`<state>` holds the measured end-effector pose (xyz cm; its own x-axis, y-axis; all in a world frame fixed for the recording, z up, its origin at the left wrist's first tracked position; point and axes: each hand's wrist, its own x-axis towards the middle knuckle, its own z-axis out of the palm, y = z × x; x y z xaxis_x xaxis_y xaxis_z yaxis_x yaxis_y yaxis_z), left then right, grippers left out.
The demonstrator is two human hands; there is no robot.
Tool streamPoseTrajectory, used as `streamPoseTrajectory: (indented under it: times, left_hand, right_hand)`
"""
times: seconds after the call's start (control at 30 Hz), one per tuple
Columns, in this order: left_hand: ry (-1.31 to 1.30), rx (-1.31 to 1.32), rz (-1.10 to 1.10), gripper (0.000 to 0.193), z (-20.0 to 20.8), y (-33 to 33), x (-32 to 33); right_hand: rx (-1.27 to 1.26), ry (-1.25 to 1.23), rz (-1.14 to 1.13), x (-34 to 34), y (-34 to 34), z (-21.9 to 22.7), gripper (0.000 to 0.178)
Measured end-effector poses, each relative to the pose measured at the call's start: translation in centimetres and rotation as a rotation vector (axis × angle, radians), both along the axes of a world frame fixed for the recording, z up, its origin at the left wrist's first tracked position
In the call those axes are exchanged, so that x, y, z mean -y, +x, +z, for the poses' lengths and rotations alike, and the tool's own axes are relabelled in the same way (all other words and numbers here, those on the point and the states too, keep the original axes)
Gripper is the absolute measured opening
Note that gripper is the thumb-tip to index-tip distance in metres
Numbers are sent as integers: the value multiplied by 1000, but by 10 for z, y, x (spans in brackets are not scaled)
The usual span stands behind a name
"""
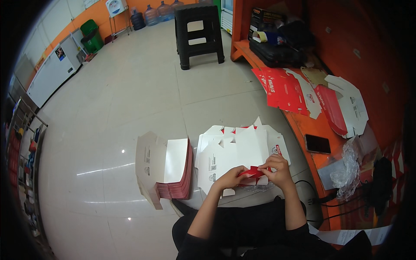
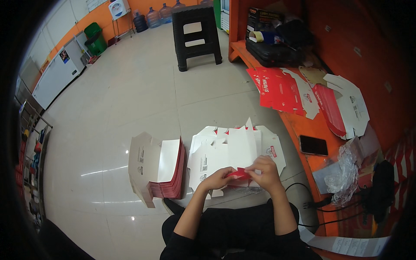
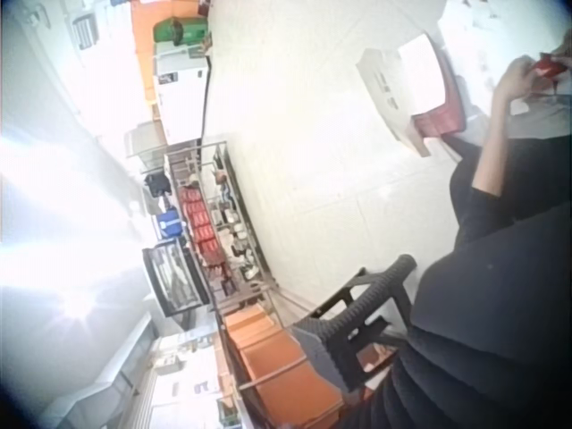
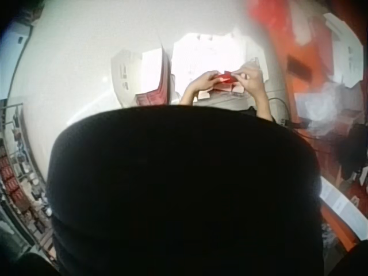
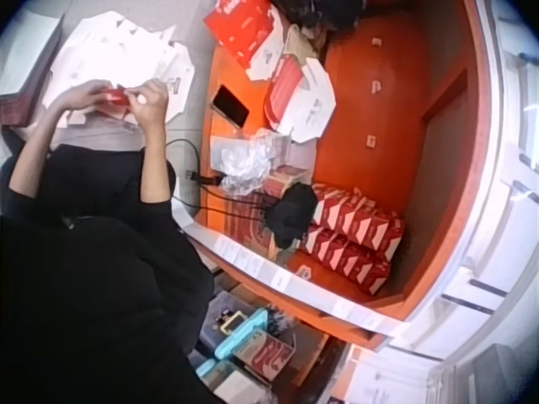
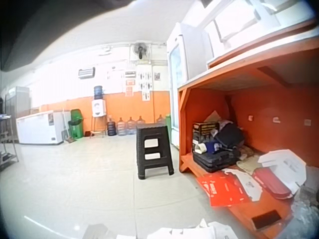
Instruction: The person sits on the floor and folds flat red and white cardboard pieces into small boxes. They repeatedly pick up a piece, fold the sides, and place the finished box into a stack on their lap.
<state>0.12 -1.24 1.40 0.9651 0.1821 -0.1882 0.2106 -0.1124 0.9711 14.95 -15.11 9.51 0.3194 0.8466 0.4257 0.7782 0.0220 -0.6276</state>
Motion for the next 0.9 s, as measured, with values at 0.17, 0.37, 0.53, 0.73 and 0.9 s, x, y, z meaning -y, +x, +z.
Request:
streamPoseTrajectory:
  times: [0.17,0.37,0.53,0.73,0.9]
  left_hand:
    - [22,19,57,25,3,-4,0]
    - [56,25,89,26,21,-9,-4]
    - [-337,112,251,31,15,-3,-10]
    - [-821,423,519,49,39,-15,-20]
    - [-874,624,683,43,75,-24,-18]
  right_hand:
    - [160,-51,38,-4,-8,9,10]
    - [311,-16,10,-7,-21,18,8]
    - [223,181,-180,-12,-49,28,9]
    - [-1639,-117,509,20,-133,-22,52]
    - [-2233,154,230,-19,-164,-8,50]
